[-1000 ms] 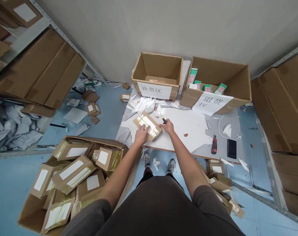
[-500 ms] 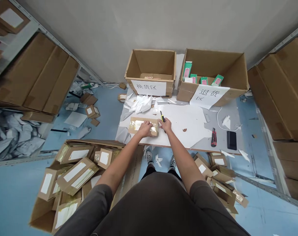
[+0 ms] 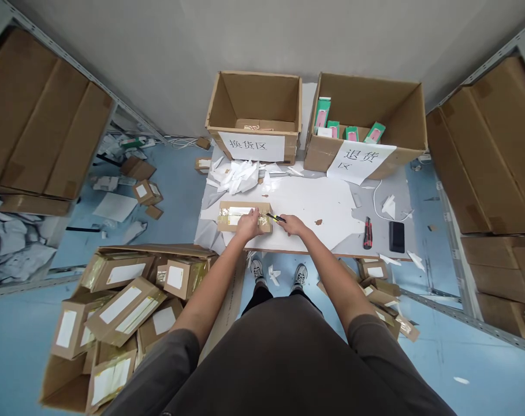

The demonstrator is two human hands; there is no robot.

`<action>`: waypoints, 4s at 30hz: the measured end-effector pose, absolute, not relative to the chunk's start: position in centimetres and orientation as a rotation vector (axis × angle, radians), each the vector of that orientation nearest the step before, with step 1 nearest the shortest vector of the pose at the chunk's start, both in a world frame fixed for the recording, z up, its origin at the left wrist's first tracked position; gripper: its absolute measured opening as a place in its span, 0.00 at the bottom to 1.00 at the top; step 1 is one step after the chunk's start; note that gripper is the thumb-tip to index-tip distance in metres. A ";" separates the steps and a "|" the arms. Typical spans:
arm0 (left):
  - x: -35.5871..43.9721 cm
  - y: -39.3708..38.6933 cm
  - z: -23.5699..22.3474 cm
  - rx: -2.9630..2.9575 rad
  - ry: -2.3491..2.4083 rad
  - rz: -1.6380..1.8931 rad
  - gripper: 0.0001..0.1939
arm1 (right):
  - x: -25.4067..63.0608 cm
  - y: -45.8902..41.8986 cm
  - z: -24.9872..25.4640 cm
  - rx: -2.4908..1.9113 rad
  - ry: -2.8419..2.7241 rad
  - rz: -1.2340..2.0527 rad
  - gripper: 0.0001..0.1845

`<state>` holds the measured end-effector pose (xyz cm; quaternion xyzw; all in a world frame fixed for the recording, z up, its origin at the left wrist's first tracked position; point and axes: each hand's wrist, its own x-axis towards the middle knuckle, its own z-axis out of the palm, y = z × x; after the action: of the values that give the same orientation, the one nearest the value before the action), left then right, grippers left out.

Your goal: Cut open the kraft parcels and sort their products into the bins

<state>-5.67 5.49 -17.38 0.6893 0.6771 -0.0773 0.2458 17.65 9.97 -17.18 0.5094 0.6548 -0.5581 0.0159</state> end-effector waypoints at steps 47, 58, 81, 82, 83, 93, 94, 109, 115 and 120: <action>-8.4 7.8 -16.9 2.035 1.849 -0.041 0.32 | 19.2 8.7 -17.4 1.610 2.401 -1.264 0.15; -8.6 6.1 -20.5 2.070 1.814 0.051 0.32 | 18.5 11.2 -18.5 1.388 2.593 -0.910 0.18; -9.5 5.9 -23.5 1.968 1.745 0.504 0.24 | 18.2 10.9 -18.9 1.358 2.695 -0.606 0.23; -9.6 5.8 -23.5 1.971 1.746 0.497 0.25 | 18.1 11.1 -18.7 1.360 2.690 -0.612 0.23; -9.6 5.8 -23.6 1.973 1.752 0.493 0.25 | 17.9 11.3 -18.6 1.363 2.687 -0.617 0.22; -9.8 5.5 -23.3 2.064 1.777 0.498 0.26 | 21.1 12.3 -20.9 1.676 2.628 -0.880 0.19; -9.8 5.5 -23.3 2.072 1.782 0.512 0.27 | 22.3 11.6 -21.8 1.858 2.538 -0.976 0.20; -9.4 5.3 -22.4 2.113 1.862 0.384 0.26 | 29.4 6.3 -31.8 2.963 1.516 -0.811 0.23; -13.0 4.8 -18.9 2.118 1.736 0.199 0.46 | 22.7 3.2 -27.3 2.864 1.966 -0.977 0.27; -18.6 4.1 -17.7 2.044 1.696 -0.025 0.67 | 11.5 0.0 -24.1 2.208 2.355 -1.409 0.36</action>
<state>-18.59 4.06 -17.74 0.7471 0.6198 -0.0091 0.2402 11.49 -0.03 -24.10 0.6155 0.6566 -0.3928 -0.1893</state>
